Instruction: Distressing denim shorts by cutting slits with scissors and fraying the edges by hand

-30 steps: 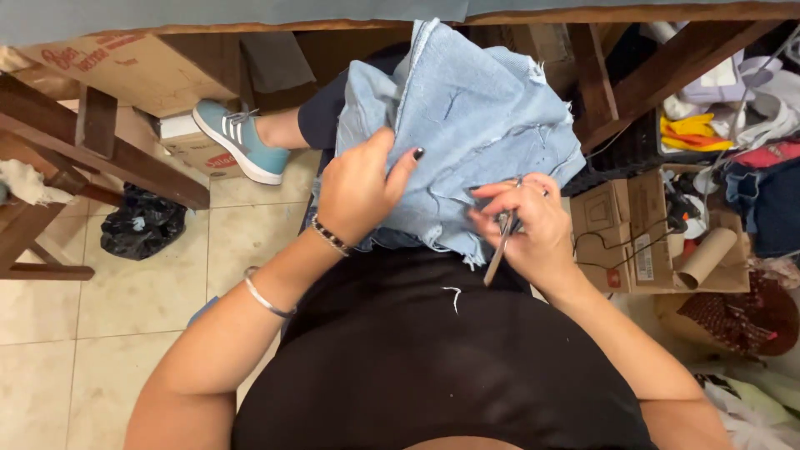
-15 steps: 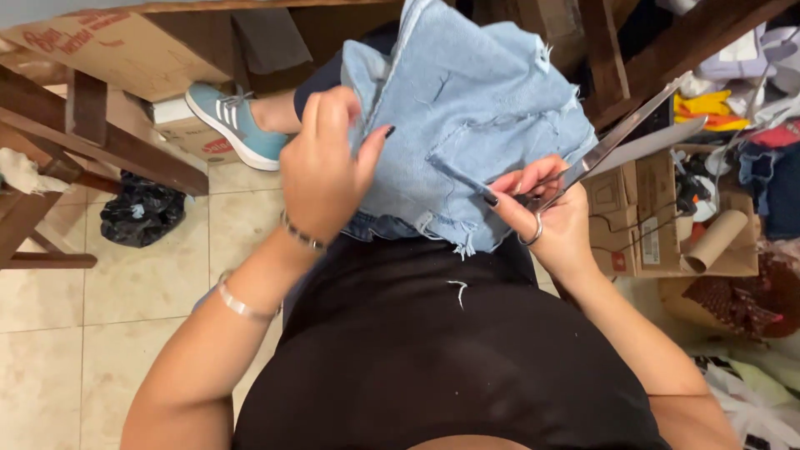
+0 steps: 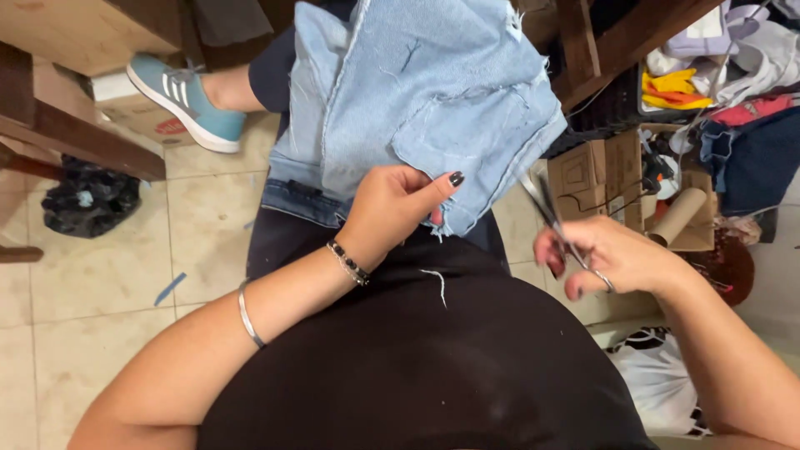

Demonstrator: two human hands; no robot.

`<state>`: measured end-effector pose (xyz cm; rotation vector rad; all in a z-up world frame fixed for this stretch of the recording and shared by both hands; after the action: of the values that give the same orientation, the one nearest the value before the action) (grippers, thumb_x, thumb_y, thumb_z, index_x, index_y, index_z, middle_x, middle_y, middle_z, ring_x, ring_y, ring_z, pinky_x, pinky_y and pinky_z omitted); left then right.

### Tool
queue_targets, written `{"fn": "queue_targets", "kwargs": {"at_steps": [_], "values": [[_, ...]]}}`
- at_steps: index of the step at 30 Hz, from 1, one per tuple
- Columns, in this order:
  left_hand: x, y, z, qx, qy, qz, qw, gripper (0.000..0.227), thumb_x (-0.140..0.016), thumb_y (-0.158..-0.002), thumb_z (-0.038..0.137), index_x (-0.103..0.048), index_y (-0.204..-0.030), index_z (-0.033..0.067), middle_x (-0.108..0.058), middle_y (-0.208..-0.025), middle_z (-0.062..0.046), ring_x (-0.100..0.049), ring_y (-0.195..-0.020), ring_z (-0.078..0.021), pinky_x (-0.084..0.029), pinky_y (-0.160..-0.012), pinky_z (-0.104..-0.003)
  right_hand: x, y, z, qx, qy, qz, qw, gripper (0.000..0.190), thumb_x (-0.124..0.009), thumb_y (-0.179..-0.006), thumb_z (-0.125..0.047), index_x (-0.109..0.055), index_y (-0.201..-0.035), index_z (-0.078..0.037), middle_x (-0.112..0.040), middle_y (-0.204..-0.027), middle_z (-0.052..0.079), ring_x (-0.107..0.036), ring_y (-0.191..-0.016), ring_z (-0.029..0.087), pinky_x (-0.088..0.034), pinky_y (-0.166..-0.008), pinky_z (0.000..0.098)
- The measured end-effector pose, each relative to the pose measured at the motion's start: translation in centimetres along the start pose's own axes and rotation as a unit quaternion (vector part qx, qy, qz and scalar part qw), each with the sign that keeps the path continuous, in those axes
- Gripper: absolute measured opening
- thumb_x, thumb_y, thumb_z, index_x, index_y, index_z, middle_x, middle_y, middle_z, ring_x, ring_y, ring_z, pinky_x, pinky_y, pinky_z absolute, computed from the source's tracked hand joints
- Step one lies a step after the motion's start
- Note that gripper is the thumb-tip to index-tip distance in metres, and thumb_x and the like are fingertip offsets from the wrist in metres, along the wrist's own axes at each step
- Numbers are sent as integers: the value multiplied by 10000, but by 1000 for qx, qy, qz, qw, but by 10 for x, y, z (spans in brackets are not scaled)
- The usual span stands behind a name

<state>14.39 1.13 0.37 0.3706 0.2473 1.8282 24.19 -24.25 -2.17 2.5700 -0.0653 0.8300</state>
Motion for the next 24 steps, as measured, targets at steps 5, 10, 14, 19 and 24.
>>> {"fn": "queue_targets", "kwargs": {"at_steps": [5,10,14,19,24], "values": [[-18,-9,-30,55,160,-72,983,353,-690,-931,306,-638,-663,81,-659,-602,-28,-334,-365,-52,-225,-344,-215,-21,-1,2,2,-75,-135,988,307,-894,-688,-315,-684,-872,-186,-776,-716,-81,-705,-630,89,-540,-601,283],[-23,-5,-36,64,200,-127,969,341,-657,-951,323,-623,-697,97,-684,-683,-44,-308,-354,-47,-190,-349,-222,-26,-15,-1,37,-153,-178,971,338,-857,-766,-395,-661,-857,-135,-726,-694,-30,-665,-613,110,-520,-586,290],[-24,-4,-39,44,229,-113,966,329,-702,-937,256,-644,-704,31,-660,-628,-84,-380,-316,-34,-283,-310,-186,-25,-26,-5,102,-173,-143,969,515,-798,-721,-626,-682,-808,-132,-684,-592,-54,-640,-526,104,-523,-540,272],[-23,-9,-53,12,250,-88,964,241,-743,-903,131,-683,-745,-42,-633,-569,-125,-432,-267,-30,-329,-269,-163,-25,-32,-3,100,-162,-117,975,515,-858,-630,-630,-701,-728,-150,-647,-496,-47,-572,-463,103,-498,-481,273],[-28,-14,-57,-17,258,-85,962,174,-765,-864,85,-697,-778,-50,-652,-574,-141,-431,-253,-47,-323,-254,-165,-26,-43,1,103,-166,-106,975,485,-820,-666,-634,-672,-703,-174,-613,-500,-63,-523,-461,108,-458,-468,267]]}}
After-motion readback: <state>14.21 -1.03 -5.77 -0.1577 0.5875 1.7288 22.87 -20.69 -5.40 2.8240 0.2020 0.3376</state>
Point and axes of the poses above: each hand's wrist, its own y-axis away from the middle knuckle, its own x-axis out of the back of the hand, z = x × y, the point moved 8 cm from there along -y, towards the middle knuckle
